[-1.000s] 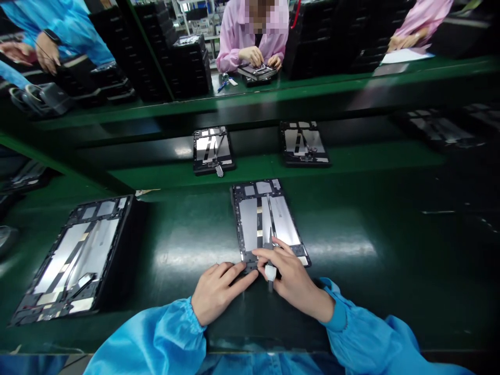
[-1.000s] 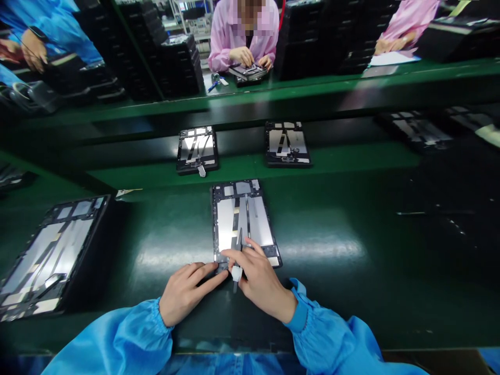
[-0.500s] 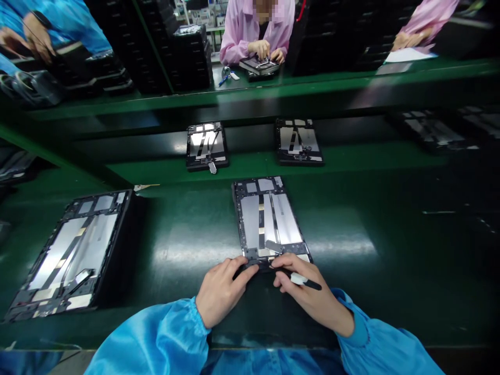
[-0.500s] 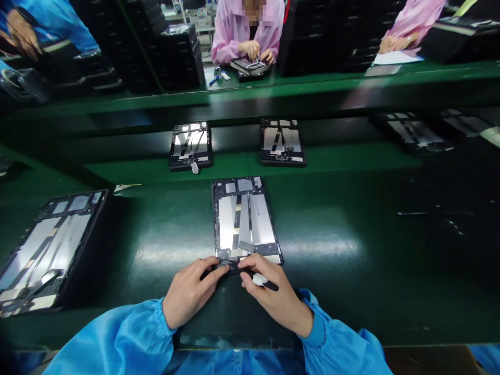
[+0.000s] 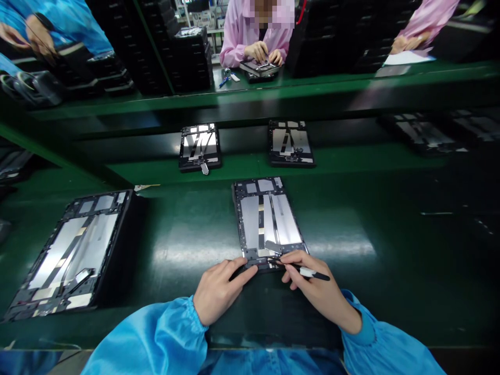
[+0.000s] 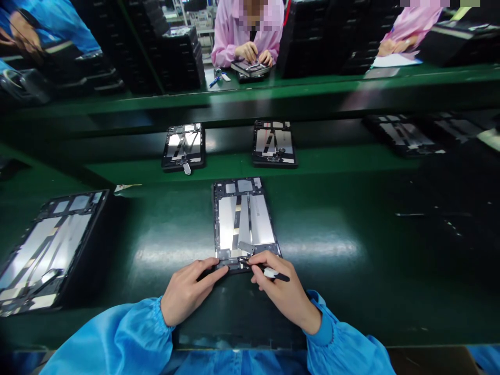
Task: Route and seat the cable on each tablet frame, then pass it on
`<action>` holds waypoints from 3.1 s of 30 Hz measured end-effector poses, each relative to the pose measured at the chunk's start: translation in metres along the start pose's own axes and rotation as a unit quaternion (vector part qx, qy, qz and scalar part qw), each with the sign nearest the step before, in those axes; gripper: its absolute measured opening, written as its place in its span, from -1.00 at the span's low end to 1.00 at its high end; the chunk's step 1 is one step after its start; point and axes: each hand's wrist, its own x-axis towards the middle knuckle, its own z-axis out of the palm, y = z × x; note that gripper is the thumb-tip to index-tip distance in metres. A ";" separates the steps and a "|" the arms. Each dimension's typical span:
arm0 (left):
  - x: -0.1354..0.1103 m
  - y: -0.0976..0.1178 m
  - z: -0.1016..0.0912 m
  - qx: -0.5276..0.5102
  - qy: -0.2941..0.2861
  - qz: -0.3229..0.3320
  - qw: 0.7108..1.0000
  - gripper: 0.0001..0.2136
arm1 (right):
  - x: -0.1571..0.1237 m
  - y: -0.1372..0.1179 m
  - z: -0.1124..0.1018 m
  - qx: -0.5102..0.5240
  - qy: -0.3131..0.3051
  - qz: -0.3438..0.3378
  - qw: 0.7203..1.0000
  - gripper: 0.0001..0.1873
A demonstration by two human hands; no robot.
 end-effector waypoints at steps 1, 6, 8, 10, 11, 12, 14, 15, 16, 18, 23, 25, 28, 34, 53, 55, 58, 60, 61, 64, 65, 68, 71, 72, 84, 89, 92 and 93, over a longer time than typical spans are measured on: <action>-0.001 -0.001 -0.001 -0.005 0.006 0.005 1.000 -0.69 | 0.000 -0.001 0.002 0.011 -0.006 -0.002 1.000 -0.81; 0.000 -0.005 -0.002 -0.019 0.019 0.014 1.000 -0.72 | 0.000 -0.006 0.010 0.023 -0.066 -0.044 0.997 -0.82; 0.001 -0.005 -0.001 -0.021 0.022 0.013 0.999 -0.73 | 0.002 -0.009 0.011 0.006 -0.079 -0.068 0.995 -0.83; 0.003 -0.006 -0.002 -0.018 0.022 0.013 0.999 -0.74 | 0.003 -0.012 0.011 -0.004 -0.089 -0.074 0.993 -0.84; 0.003 -0.006 -0.003 -0.016 0.020 0.014 1.000 -0.74 | 0.004 -0.013 0.011 -0.004 -0.094 -0.068 0.993 -0.84; 0.003 -0.005 -0.004 -0.012 0.019 0.014 1.000 -0.73 | 0.004 -0.014 0.010 0.000 -0.098 -0.054 0.994 -0.84; 0.001 -0.001 -0.006 -0.005 0.020 0.013 1.000 -0.72 | 0.003 -0.015 0.008 0.023 -0.097 -0.006 0.995 -0.83; -0.001 0.003 -0.007 -0.007 0.020 0.015 1.000 -0.71 | 0.002 -0.014 0.007 0.042 -0.093 0.022 0.995 -0.80; -0.003 0.009 -0.008 -0.016 0.018 0.023 0.999 -0.71 | -0.001 -0.013 0.005 0.063 -0.087 0.049 0.993 -0.77; -0.009 0.021 -0.008 -0.045 0.000 0.065 0.997 -0.72 | -0.009 -0.009 0.003 0.089 -0.080 0.088 0.989 -0.71; -0.018 0.043 0.001 -0.058 -0.074 0.109 0.990 -0.74 | -0.025 0.002 -0.001 0.003 -0.099 0.105 0.990 -0.76; -0.018 0.043 0.004 -0.050 -0.080 0.100 0.990 -0.73 | -0.025 0.002 0.000 -0.057 -0.088 0.075 0.992 -0.80; -0.018 0.040 0.004 -0.047 -0.082 0.102 0.990 -0.72 | -0.021 -0.004 0.002 -0.117 -0.081 0.022 0.990 -0.84; -0.017 0.040 0.005 -0.048 -0.088 0.095 0.990 -0.70 | -0.018 -0.004 0.010 -0.107 -0.108 0.021 0.988 -0.82; 0.003 -0.003 0.001 -0.030 0.062 0.013 0.998 -0.87 | 0.084 -0.034 0.005 0.051 -0.200 0.143 0.968 -0.70; 0.001 -0.003 0.002 -0.033 0.063 0.013 0.997 -0.87 | 0.083 -0.031 0.006 0.049 -0.204 0.146 0.967 -0.72; 0.001 -0.003 0.002 -0.039 0.059 0.012 0.997 -0.86 | 0.083 -0.029 0.007 0.046 -0.208 0.149 0.966 -0.74; 0.001 -0.003 0.002 -0.039 0.058 0.011 0.997 -0.86 | 0.084 -0.028 0.008 0.048 -0.210 0.150 0.965 -0.76; 0.002 -0.003 0.002 -0.039 0.059 0.011 0.997 -0.86 | 0.085 -0.028 0.008 0.049 -0.211 0.151 0.965 -0.77; 0.002 -0.003 0.002 -0.038 0.060 0.009 0.997 -0.86 | 0.086 -0.026 0.008 0.051 -0.210 0.155 0.964 -0.81; 0.002 -0.003 0.002 -0.038 0.061 0.008 0.997 -0.86 | 0.086 -0.026 0.008 0.051 -0.210 0.156 0.964 -0.82; 0.002 -0.002 0.002 -0.038 0.061 0.008 0.997 -0.86 | 0.085 -0.026 0.008 0.045 -0.211 0.157 0.964 -0.83; 0.002 -0.002 0.002 -0.040 0.061 0.008 0.997 -0.86 | 0.085 -0.027 0.009 0.040 -0.211 0.161 0.963 -0.83; 0.002 -0.002 0.001 -0.041 0.061 0.008 0.997 -0.85 | 0.085 -0.027 0.009 0.041 -0.210 0.163 0.963 -0.82; 0.001 -0.002 0.000 -0.009 0.050 0.020 0.998 -0.81 | 0.085 -0.032 0.010 0.025 -0.199 0.159 0.967 -0.82; 0.004 0.001 -0.009 0.083 0.026 0.060 0.994 -0.69 | 0.082 -0.031 0.008 0.033 -0.185 0.145 0.971 -0.82; 0.006 0.001 -0.012 0.089 0.016 0.062 0.994 -0.69 | 0.070 -0.027 -0.002 0.036 -0.120 0.117 0.985 -0.80; 0.006 0.000 -0.011 0.087 0.013 0.061 0.994 -0.69 | 0.065 -0.024 -0.006 0.024 -0.096 0.105 0.990 -0.80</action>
